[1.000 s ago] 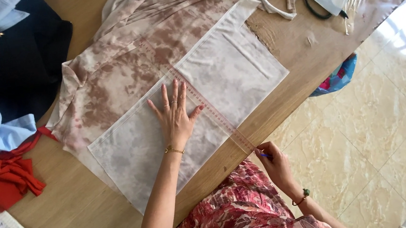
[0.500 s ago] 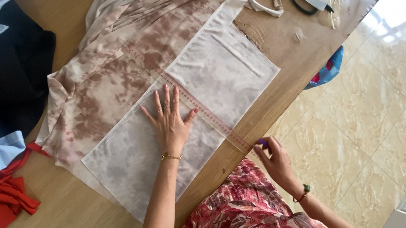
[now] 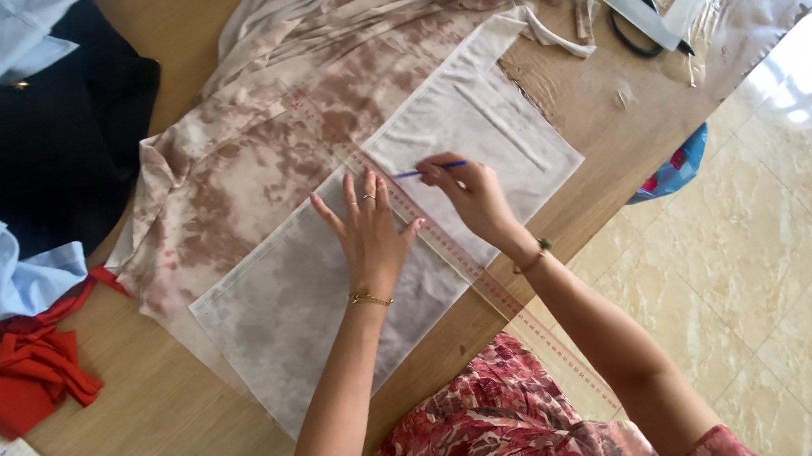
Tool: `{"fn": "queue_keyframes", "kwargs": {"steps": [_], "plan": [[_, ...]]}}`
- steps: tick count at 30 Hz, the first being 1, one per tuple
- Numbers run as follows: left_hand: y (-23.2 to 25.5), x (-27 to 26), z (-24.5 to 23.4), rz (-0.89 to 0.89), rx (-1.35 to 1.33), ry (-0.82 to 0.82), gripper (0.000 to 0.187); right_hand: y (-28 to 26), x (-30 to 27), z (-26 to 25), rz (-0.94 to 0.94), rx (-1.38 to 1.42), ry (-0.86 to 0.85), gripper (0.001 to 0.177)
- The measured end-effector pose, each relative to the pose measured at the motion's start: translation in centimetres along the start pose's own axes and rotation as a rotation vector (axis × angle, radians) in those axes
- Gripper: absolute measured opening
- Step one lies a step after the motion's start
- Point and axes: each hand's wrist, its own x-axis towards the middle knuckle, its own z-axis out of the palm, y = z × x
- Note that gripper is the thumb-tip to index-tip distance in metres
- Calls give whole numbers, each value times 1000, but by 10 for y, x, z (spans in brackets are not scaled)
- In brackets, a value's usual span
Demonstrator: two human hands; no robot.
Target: The person cuts a piece of light-colored fabric using scissors, then smooths it on the table. They use a ruler and a pen to measure and mark lines on the fabric for further cutting or sewing.
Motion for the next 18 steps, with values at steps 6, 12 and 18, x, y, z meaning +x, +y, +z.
{"fn": "queue_keyframes", "kwargs": {"steps": [6, 12, 18], "plan": [[1, 0, -5, -17, -17, -21, 104, 0, 27, 27, -50, -83, 26, 22], [7, 3, -13, -38, 5, -69, 109, -2, 28, 27, -31, -159, -15, 22], [18, 4, -16, -65, 68, -131, 115, -8, -20, -1, -56, -304, -125, 24]]}}
